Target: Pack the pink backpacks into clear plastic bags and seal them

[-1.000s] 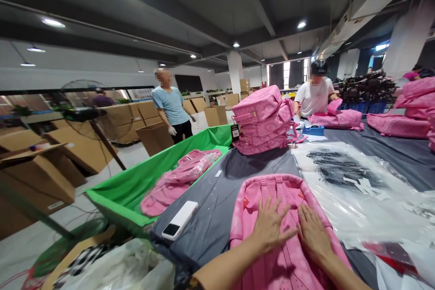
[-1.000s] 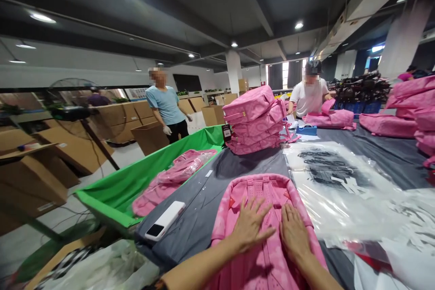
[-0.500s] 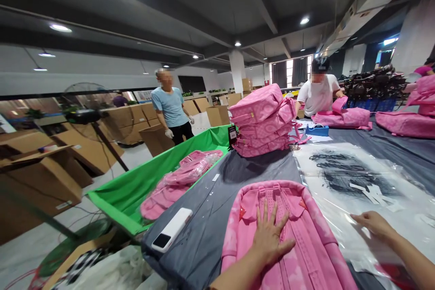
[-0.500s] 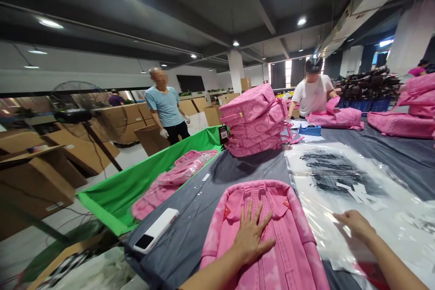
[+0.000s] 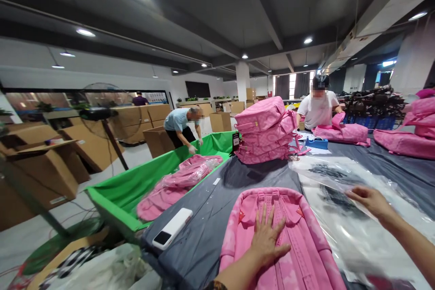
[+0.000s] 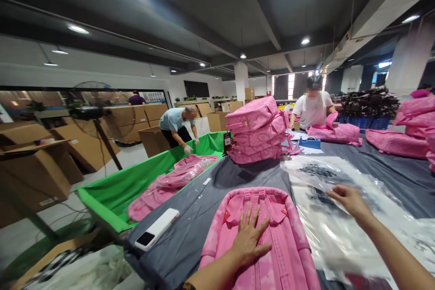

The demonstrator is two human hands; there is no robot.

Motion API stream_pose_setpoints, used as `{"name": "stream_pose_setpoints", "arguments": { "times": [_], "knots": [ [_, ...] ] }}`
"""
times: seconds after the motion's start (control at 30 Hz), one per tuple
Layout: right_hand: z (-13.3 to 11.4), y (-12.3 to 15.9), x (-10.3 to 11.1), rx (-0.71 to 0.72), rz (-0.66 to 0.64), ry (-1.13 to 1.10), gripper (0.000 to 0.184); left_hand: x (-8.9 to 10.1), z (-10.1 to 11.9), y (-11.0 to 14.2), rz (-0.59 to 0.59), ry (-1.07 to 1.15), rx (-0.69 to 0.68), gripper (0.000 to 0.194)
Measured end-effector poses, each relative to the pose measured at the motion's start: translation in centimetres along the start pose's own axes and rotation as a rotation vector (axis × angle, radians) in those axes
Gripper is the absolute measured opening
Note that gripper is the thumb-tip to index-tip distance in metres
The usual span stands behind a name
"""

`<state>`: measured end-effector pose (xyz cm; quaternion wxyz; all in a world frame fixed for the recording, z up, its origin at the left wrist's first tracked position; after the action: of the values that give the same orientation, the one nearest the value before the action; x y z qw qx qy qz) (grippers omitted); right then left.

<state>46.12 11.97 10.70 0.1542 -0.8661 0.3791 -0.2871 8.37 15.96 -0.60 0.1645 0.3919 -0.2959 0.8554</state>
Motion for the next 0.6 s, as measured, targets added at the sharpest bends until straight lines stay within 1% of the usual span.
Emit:
{"name": "stream_pose_setpoints", "arguments": {
  "times": [0.07, 0.1, 0.17, 0.23, 0.27, 0.3, 0.37, 0.43, 0.53, 0.6],
  "knots": [
    [-2.8, 1.7, -2.7, 0.005, -0.118, -0.053, 0.06, -0.7, 1.4, -0.3, 0.107, 0.074, -0.015, 0.069],
    [-3.9, 3.1, -4.1, 0.007, -0.16, -0.079, 0.062, -1.3, 2.4, -0.5, 0.175, 0.168, 0.011, 0.063],
    [-5.5, 6.9, -6.9, 0.002, -0.229, -0.127, 0.063, -2.6, 4.4, -1.1, 0.325, 0.473, 0.142, 0.058],
    [-6.5, 10.7, -9.0, -0.01, -0.295, -0.17, 0.061, -3.6, 6.0, -1.8, 0.449, 0.766, 0.304, 0.059],
    [-6.8, 12.3, -9.7, -0.019, -0.325, -0.19, 0.059, -3.9, 6.5, -1.9, 0.488, 0.844, 0.365, 0.059],
    [-6.9, 13.6, -10.1, -0.032, -0.35, -0.208, 0.057, -3.9, 6.7, -2.0, 0.515, 0.863, 0.411, 0.058],
    [-7.0, 14.8, -10.3, -0.067, -0.378, -0.237, 0.052, -3.2, 6.1, -1.6, 0.538, 0.781, 0.464, 0.054],
    [-6.8, 14.3, -10.1, -0.111, -0.345, -0.254, 0.047, -1.7, 4.4, -0.8, 0.547, 0.648, 0.5, 0.046],
    [-6.4, 12.3, -10.2, -0.197, -0.175, -0.27, 0.047, 1.0, 1.7, 0.8, 0.544, 0.435, 0.571, 0.029],
    [-6.6, 11.2, -10.9, -0.25, -0.07, -0.291, 0.05, 2.5, 1.0, 1.8, 0.533, 0.326, 0.606, 0.02]
  ]
}}
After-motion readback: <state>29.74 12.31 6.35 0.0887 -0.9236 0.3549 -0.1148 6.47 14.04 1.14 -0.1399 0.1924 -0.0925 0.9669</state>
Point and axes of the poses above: each hand's wrist, its own y-axis away from the middle knuckle, its own x-axis out of the back of the hand, z = x × y, the point moved 1 cm from there along -y, towards the middle knuckle, and after that the axes turned 15 degrees about z, right-handed, at the moved point
